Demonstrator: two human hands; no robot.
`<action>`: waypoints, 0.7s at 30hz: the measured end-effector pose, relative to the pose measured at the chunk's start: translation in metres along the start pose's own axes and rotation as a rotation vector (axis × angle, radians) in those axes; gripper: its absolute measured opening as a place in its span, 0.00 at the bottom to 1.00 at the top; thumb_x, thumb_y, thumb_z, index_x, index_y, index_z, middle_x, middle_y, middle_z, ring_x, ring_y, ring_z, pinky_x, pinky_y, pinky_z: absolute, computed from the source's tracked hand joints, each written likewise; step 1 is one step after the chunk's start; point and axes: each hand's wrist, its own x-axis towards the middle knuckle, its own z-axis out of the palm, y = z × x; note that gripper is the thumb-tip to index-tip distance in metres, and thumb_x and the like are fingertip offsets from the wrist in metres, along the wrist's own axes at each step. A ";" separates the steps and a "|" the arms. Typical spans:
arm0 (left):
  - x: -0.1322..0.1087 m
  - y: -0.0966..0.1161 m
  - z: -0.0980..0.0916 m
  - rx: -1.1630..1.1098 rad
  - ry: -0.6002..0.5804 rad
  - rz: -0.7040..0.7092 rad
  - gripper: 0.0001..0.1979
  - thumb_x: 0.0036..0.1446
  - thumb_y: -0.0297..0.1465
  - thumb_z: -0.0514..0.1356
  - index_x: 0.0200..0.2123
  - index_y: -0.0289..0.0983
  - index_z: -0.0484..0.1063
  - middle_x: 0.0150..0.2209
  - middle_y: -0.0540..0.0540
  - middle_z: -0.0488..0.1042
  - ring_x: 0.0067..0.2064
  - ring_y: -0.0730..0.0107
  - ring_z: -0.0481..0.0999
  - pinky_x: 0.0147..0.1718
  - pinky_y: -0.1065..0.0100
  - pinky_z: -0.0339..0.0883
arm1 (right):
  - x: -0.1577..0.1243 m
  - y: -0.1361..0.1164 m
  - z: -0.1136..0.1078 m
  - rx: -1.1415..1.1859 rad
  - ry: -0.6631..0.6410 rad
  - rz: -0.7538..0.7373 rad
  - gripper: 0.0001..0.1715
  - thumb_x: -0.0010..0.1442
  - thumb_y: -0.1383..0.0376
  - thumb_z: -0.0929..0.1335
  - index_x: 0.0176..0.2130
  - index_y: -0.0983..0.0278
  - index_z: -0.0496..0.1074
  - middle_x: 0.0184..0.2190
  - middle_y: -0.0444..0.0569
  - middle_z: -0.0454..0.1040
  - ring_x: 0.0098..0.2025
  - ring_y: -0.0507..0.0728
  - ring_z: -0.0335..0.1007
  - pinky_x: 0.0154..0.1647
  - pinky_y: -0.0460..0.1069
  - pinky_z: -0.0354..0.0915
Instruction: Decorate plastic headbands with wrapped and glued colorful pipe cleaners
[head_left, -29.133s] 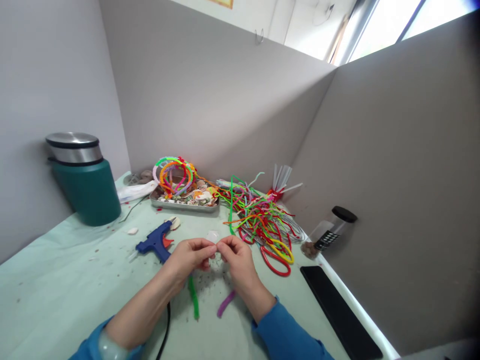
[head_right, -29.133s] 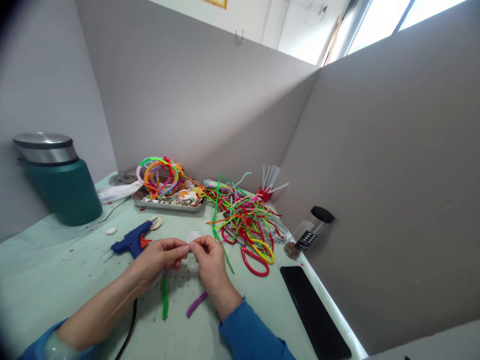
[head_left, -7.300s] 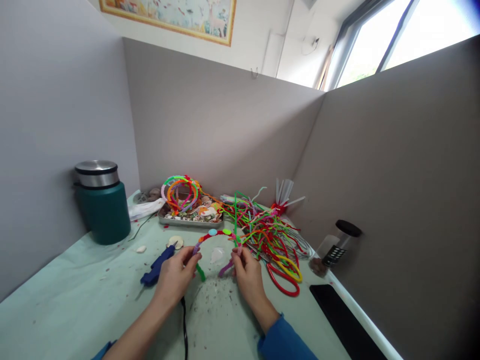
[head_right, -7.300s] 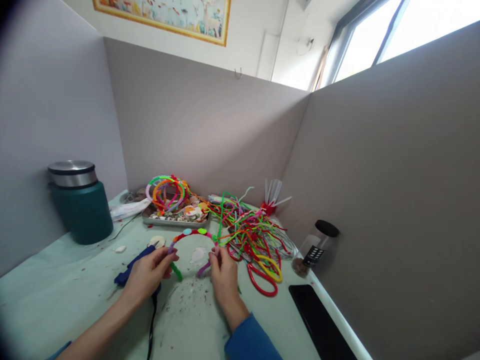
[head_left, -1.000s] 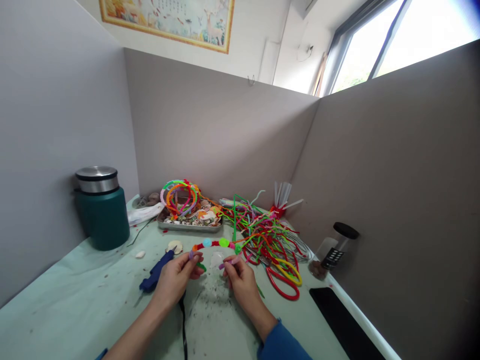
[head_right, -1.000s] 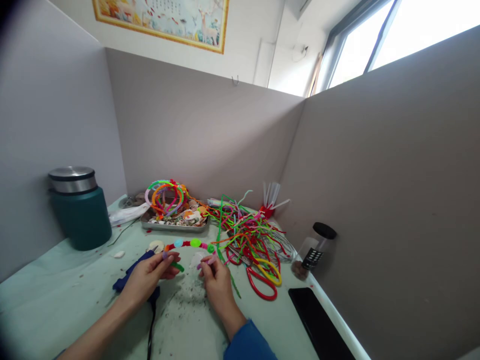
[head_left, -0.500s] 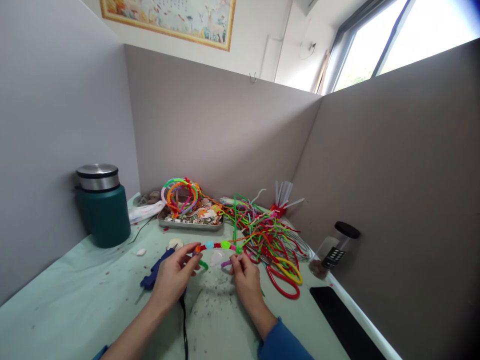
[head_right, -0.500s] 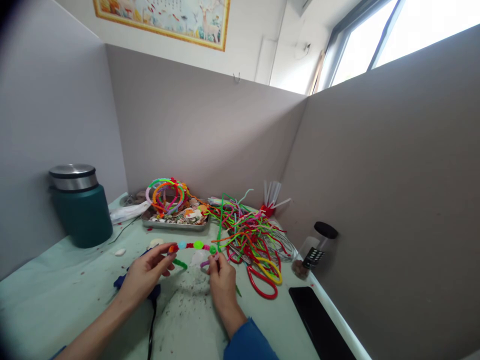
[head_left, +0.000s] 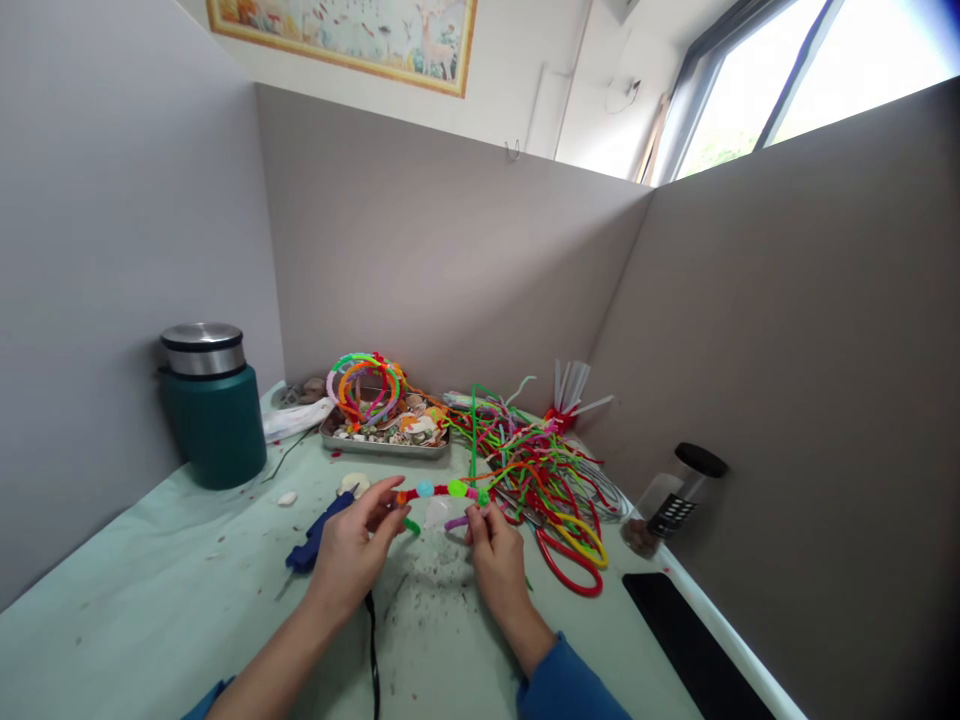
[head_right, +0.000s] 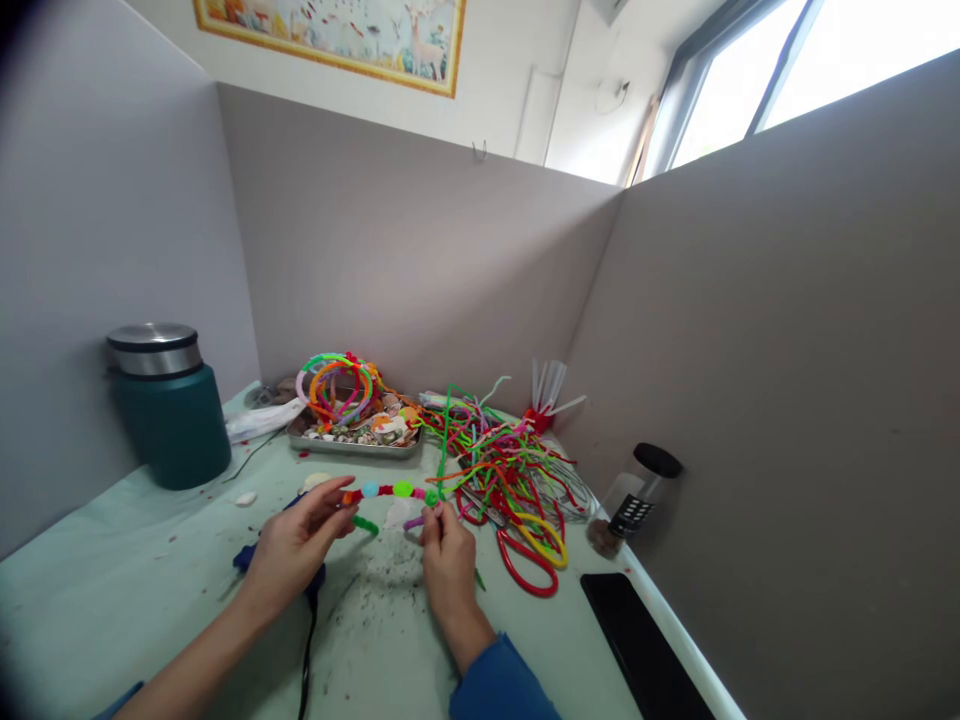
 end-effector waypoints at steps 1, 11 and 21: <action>0.000 0.000 0.000 -0.002 -0.013 0.006 0.20 0.52 0.40 0.57 0.47 0.38 0.69 0.37 0.46 0.78 0.31 0.68 0.78 0.31 0.70 0.72 | 0.000 0.000 0.000 -0.012 0.008 0.002 0.18 0.62 0.57 0.59 0.24 0.62 0.61 0.18 0.42 0.66 0.21 0.52 0.61 0.24 0.45 0.53; -0.002 0.006 -0.002 -0.019 0.006 0.120 0.14 0.56 0.38 0.55 0.38 0.37 0.75 0.37 0.46 0.78 0.27 0.72 0.77 0.29 0.72 0.72 | 0.000 0.002 0.000 -0.022 0.031 -0.019 0.18 0.62 0.57 0.59 0.24 0.62 0.62 0.18 0.42 0.66 0.21 0.52 0.61 0.24 0.45 0.51; -0.003 0.007 -0.004 0.329 0.278 0.398 0.16 0.55 0.33 0.59 0.47 0.41 0.71 0.46 0.45 0.73 0.25 0.77 0.71 0.27 0.73 0.68 | -0.004 -0.005 -0.005 -0.070 0.107 -0.109 0.18 0.62 0.58 0.59 0.24 0.62 0.59 0.17 0.40 0.60 0.20 0.50 0.55 0.22 0.44 0.50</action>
